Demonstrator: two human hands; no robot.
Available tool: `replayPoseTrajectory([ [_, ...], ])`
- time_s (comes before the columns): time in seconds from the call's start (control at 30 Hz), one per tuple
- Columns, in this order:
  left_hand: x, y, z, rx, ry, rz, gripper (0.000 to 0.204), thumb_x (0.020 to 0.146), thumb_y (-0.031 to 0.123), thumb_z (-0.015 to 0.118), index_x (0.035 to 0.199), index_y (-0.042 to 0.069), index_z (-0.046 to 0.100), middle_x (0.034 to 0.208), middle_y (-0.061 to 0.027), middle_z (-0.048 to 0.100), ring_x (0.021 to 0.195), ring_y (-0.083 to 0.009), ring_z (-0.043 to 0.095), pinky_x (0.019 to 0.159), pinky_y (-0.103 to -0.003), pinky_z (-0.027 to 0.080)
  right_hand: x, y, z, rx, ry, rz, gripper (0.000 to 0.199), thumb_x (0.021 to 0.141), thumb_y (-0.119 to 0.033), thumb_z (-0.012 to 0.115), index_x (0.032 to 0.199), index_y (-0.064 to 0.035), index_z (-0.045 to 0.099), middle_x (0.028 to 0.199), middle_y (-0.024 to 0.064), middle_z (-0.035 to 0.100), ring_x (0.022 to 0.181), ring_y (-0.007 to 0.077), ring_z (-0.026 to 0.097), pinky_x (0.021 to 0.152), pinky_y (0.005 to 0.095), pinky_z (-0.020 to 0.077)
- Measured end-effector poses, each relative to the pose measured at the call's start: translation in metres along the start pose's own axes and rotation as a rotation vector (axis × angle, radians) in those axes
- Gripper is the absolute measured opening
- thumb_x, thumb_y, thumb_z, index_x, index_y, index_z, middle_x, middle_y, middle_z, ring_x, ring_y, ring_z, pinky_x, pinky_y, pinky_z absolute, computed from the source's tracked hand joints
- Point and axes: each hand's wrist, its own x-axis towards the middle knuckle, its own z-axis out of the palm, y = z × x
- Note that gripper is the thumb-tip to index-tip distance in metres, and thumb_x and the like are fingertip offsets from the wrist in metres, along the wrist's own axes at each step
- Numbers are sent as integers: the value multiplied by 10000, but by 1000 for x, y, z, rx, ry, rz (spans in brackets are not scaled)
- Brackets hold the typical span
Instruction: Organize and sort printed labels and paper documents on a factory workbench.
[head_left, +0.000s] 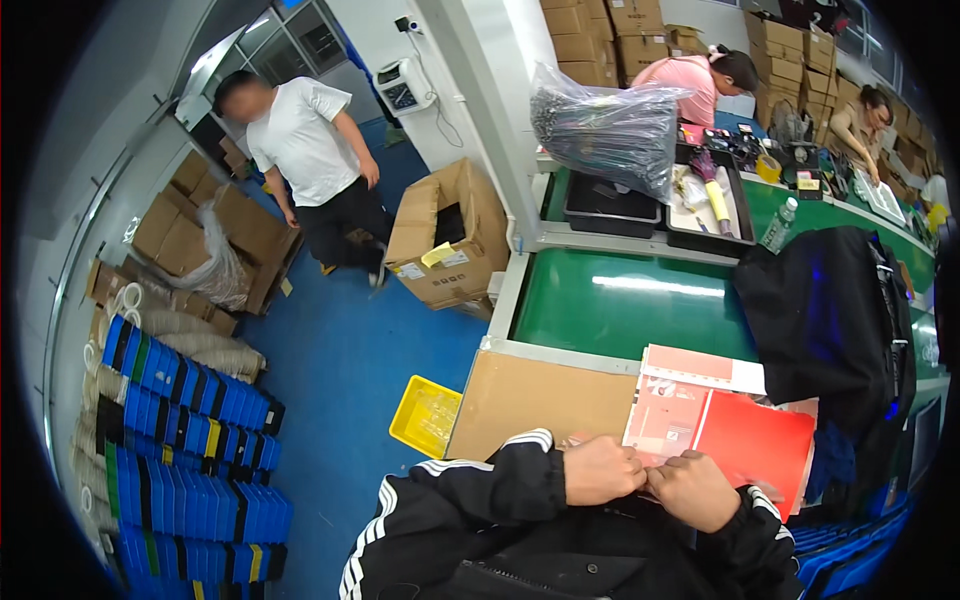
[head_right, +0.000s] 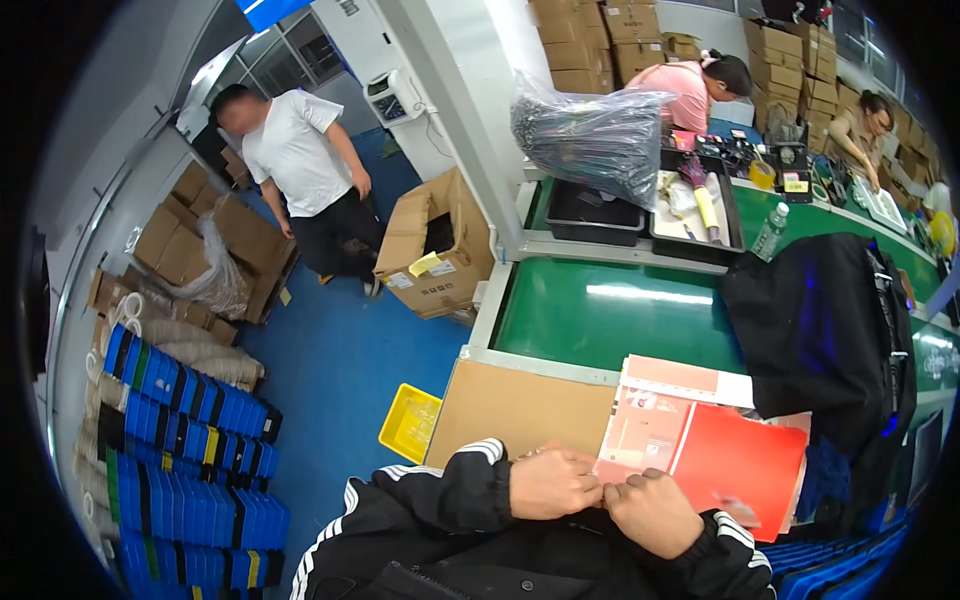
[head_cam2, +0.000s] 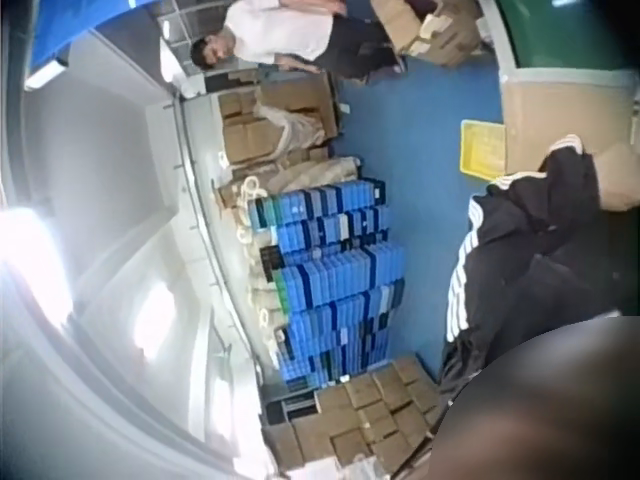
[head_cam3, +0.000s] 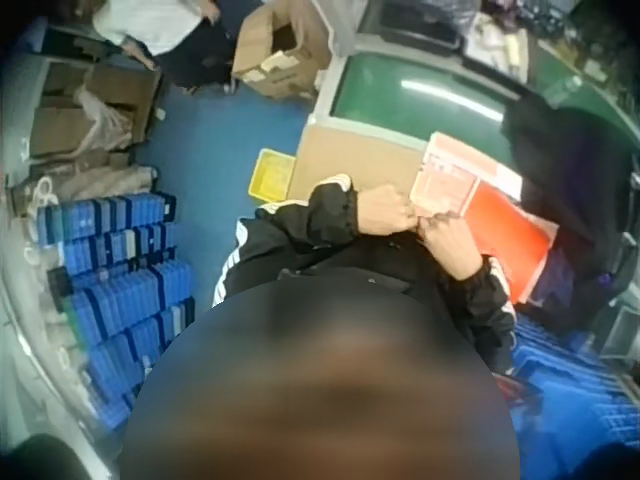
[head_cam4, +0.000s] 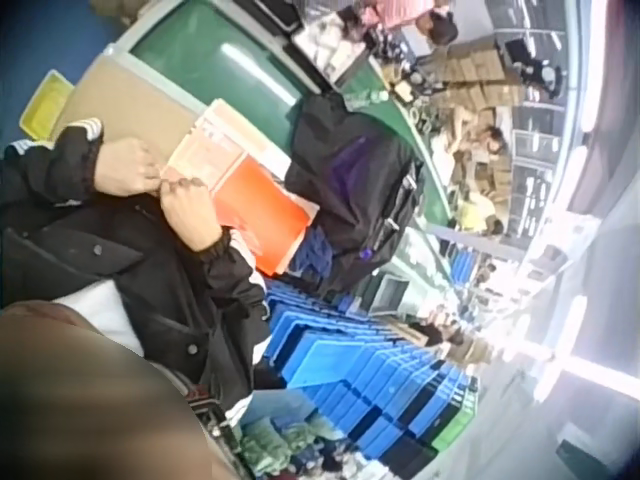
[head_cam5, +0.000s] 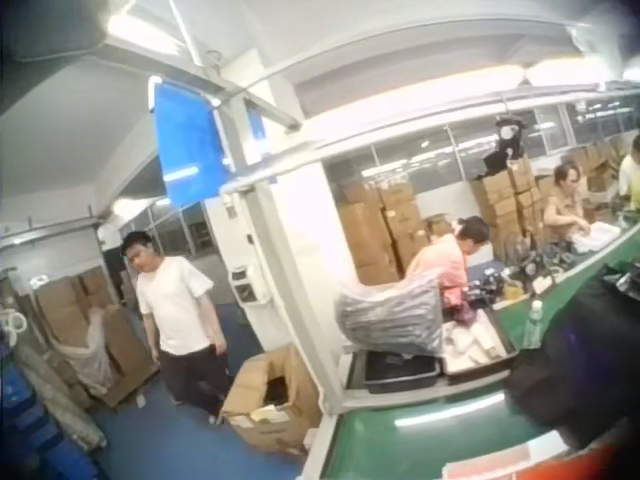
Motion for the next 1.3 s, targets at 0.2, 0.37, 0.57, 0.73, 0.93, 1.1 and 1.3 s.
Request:
replayPoseTrajectory([
  [0.2,-5,-8,-3,-148,-30,120,152,854,199,520,800,61,555,791,-83,594,703,-236,578,607,-317,439,-18,14,-29,6,-285,94,215,857,-266,592,763,-72,605,684,65,647,652,218,630,617,326,474],
  [0.37,7,0,0,-136,-5,92,154,851,181,514,785,48,556,773,-99,589,688,-258,565,603,-328,445,-13,-5,-30,36,-141,139,177,822,-206,613,759,-42,638,635,91,632,574,267,594,597,331,461],
  [0.57,1,-6,5,-164,-37,146,162,840,194,538,797,41,570,793,-89,593,698,-263,564,615,-331,453,-4,6,-16,17,200,-115,249,907,-270,556,788,-54,591,728,95,624,671,185,603,647,285,450],
  [0.73,-6,-16,3,-201,-74,166,196,859,239,557,855,44,576,803,-88,596,721,-269,566,615,-334,450,-44,41,-31,116,-362,124,196,831,-236,590,963,-126,685,727,128,654,548,320,589,526,402,467],
  [0.93,-28,-27,-6,-298,43,14,256,888,275,559,1011,51,569,853,-102,618,754,-282,587,624,-342,457,-75,65,-31,181,-313,177,209,841,-231,587,997,-129,684,723,119,655,568,308,597,531,392,466],
  [1.1,-63,-42,-37,-666,-42,-157,311,895,179,569,1169,35,549,1011,-90,673,798,-285,639,671,-327,493,-92,72,-53,284,-244,256,213,858,-225,577,1006,-112,682,744,114,661,601,309,606,562,388,472],
  [1.3,-54,-43,-34,-629,116,-155,233,898,229,544,1041,87,661,840,-61,706,687,-288,620,593,-316,442,-96,65,-49,325,-123,194,202,859,-188,578,973,-48,669,754,125,664,618,283,608,600,358,476],
])
